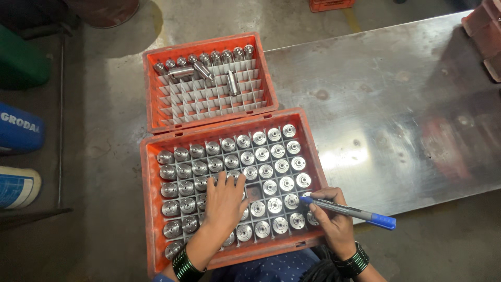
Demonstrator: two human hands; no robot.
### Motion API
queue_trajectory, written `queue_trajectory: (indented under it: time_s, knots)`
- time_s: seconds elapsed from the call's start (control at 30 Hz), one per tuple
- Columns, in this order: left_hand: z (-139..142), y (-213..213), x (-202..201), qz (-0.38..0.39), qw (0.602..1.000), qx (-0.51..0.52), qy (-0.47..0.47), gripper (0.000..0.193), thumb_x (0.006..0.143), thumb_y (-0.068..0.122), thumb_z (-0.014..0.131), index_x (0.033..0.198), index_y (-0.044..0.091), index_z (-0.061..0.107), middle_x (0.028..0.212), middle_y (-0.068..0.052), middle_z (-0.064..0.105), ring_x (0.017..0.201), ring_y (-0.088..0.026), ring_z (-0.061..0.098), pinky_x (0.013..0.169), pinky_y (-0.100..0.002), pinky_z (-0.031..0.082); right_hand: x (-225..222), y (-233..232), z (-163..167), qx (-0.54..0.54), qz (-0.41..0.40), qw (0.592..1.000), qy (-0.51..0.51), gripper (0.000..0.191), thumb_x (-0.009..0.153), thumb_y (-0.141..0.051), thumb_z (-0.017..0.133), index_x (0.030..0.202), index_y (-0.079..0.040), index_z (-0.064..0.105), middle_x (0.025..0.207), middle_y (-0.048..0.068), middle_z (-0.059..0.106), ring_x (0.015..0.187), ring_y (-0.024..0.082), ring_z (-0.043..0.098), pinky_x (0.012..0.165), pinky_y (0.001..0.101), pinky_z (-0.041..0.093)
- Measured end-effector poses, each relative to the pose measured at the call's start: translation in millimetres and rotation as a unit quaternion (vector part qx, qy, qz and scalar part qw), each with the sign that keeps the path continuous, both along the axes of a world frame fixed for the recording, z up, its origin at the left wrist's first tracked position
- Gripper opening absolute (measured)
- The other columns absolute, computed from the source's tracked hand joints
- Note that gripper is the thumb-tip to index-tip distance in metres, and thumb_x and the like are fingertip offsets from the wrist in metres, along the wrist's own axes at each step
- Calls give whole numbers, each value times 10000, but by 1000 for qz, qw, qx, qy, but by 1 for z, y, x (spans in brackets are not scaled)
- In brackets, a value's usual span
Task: The person picks up cylindrical metal parts from a red crate, marks them with a blue marker, and places them back into the crate. The process is repeated for multiple parts.
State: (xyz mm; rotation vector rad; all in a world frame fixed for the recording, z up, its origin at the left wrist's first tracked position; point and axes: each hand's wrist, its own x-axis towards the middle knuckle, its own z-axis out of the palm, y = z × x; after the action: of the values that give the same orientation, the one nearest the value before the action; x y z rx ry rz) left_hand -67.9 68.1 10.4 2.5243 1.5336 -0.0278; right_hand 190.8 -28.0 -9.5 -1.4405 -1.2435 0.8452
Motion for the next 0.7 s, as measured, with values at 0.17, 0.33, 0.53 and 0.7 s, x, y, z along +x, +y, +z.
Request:
queue_trajectory:
  time_s: [0.17, 0.33, 0.53, 0.7]
  knots:
    - [-6, 1, -2, -38, 997, 59, -45, 595, 750, 284, 798, 1242, 44, 562, 973, -152, 670, 1104, -349, 525, 940, -535, 374, 0, 0, -2, 2, -5, 1000, 9, 185, 923, -113, 682, 1070, -37, 599, 1024, 59, 647, 972, 135, 633, 868, 277, 520]
    - [20, 9, -10, -3, 992, 50, -119, 410, 884, 312, 746, 1191, 83, 597, 974, -123, 674, 1029, -307, 546, 951, -509, 393, 1, 0, -2, 7, -3, 1000, -5, 189, 914, -108, 686, 1069, -37, 605, 1018, 60, 650, 965, 135, 633, 861, 274, 516]
    - [99, 3, -70, 160, 794, -164, -563, 446, 903, 330, 624, 1267, 95, 518, 940, -82, 695, 810, -162, 669, 728, -349, 538, 1, -1, -4, -2, -14, 1000, 8, 179, 921, -113, 686, 1061, -38, 602, 1017, 61, 649, 957, 133, 628, 858, 271, 519]
    - [63, -8, -31, 154, 485, -259, -821, 418, 1078, 402, 472, 1322, 63, 494, 805, -58, 591, 711, -142, 602, 690, -341, 543, 3, 0, -4, 4, 1, 1000, -6, 193, 917, -112, 686, 1072, -37, 600, 1021, 65, 645, 969, 132, 629, 859, 282, 518]
